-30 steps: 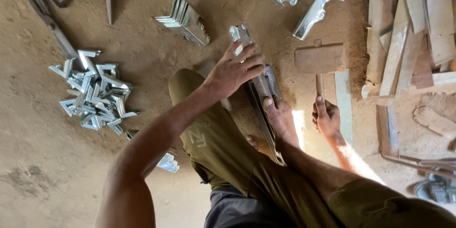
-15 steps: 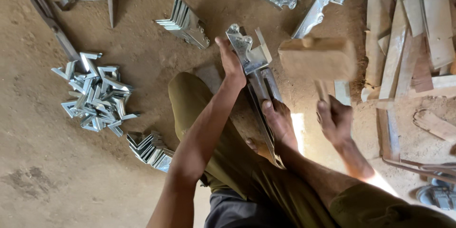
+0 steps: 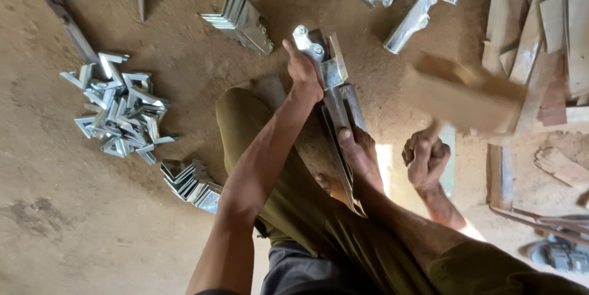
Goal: The person sits on the workshop floor and bends galvanized metal angle pieces by hand over a metal form, striking them with a wooden mallet to shape the corners, then tosses the finished pieces onto a pile and picks up the next piece.
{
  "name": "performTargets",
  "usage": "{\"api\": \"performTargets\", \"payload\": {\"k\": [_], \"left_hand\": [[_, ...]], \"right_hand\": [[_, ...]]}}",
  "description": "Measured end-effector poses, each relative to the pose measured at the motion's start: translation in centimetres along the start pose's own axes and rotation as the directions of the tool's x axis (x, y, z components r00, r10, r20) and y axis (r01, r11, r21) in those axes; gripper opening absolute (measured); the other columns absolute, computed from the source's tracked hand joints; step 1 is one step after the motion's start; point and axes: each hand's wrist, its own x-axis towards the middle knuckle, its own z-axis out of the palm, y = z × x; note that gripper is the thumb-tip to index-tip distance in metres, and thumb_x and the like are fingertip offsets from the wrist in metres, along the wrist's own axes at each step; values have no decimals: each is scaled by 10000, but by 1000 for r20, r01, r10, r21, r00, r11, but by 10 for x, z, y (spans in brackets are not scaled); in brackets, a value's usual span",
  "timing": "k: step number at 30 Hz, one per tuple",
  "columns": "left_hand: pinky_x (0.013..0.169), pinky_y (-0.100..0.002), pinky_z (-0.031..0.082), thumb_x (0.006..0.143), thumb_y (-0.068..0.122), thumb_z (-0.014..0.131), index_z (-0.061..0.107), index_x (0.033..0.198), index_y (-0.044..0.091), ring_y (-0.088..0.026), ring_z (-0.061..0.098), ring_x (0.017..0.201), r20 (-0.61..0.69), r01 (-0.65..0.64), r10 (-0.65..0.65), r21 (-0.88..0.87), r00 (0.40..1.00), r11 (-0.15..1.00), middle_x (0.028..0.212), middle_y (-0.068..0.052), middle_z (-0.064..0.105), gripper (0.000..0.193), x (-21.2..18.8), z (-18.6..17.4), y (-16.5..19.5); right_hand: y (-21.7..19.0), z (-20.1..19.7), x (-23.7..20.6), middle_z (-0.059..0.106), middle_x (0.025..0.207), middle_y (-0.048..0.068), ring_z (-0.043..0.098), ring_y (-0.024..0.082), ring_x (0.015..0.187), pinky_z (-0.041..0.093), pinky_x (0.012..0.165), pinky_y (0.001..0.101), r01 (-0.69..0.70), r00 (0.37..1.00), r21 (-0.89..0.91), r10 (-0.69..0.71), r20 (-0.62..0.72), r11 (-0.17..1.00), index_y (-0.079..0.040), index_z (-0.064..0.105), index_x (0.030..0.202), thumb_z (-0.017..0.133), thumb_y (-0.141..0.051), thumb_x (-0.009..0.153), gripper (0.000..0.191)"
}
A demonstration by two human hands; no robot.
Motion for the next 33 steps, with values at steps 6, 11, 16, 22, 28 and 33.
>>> {"api": "performTargets", "payload": {"k": [6, 11, 16, 22, 28, 33], "left_hand": [[610, -380, 590, 972, 745, 203, 710, 997, 67, -238, 680, 679, 499, -24, 95, -146, 861, 989, 833, -138, 727, 847, 15, -5, -2], [490, -401, 528, 976, 771, 185, 680, 915, 62, -252, 626, 544, 677, 114, 45, -188, 734, 976, 705, -118, 675, 867, 31, -9, -3], [470, -384, 498, 991, 785, 163, 695, 924, -19, -243, 586, 506, 767, 83, -17, -47, 641, 995, 606, -90, 589, 967, 43, -10, -5], [604, -434, 552, 949, 794, 127, 665, 973, -20, -288, 640, 636, 767, 114, -56, -22, 639, 993, 713, -124, 628, 976, 32, -6, 0], [1011, -474, 533, 971, 741, 262, 493, 1414, 62, -335, 691, 1108, 808, -130, 59, 22, 586, 991, 1206, -190, 684, 843, -5, -52, 6], [960, -493, 567, 851, 848, 205, 475, 1404, 74, -336, 710, 1046, 830, -33, -36, 66, 557, 997, 1204, -207, 688, 989, 0, -57, 5]], "right_hand": [[19, 31, 6, 478, 450, -20, 408, 86, 295, 301, 211, 276, -525, 828, -286, 559, 47, 801, -121, 542, 656, 457, -373, 1081, 502], [32, 30, 19, 413, 567, -52, 386, 33, 450, 284, 338, 233, -353, 924, 398, 249, 291, 847, -160, 468, 737, 511, -356, 1163, 470], [33, 34, 26, 478, 509, -33, 442, 51, 367, 337, 273, 242, -441, 895, -35, 443, 49, 897, -116, 539, 732, 461, -379, 1116, 472], [21, 46, 45, 459, 638, -24, 423, 65, 481, 312, 357, 233, -247, 956, 57, 234, 176, 967, -129, 492, 840, 554, -416, 1135, 415], [9, 40, 43, 442, 538, -51, 382, 56, 374, 292, 308, 248, -694, 720, -72, 693, -33, 717, -122, 484, 749, 528, -466, 1085, 483], [-61, 33, 41, 479, 584, -38, 423, 41, 433, 335, 351, 231, -617, 785, -136, 617, -50, 775, -121, 584, 801, 600, -432, 1049, 398]]}}
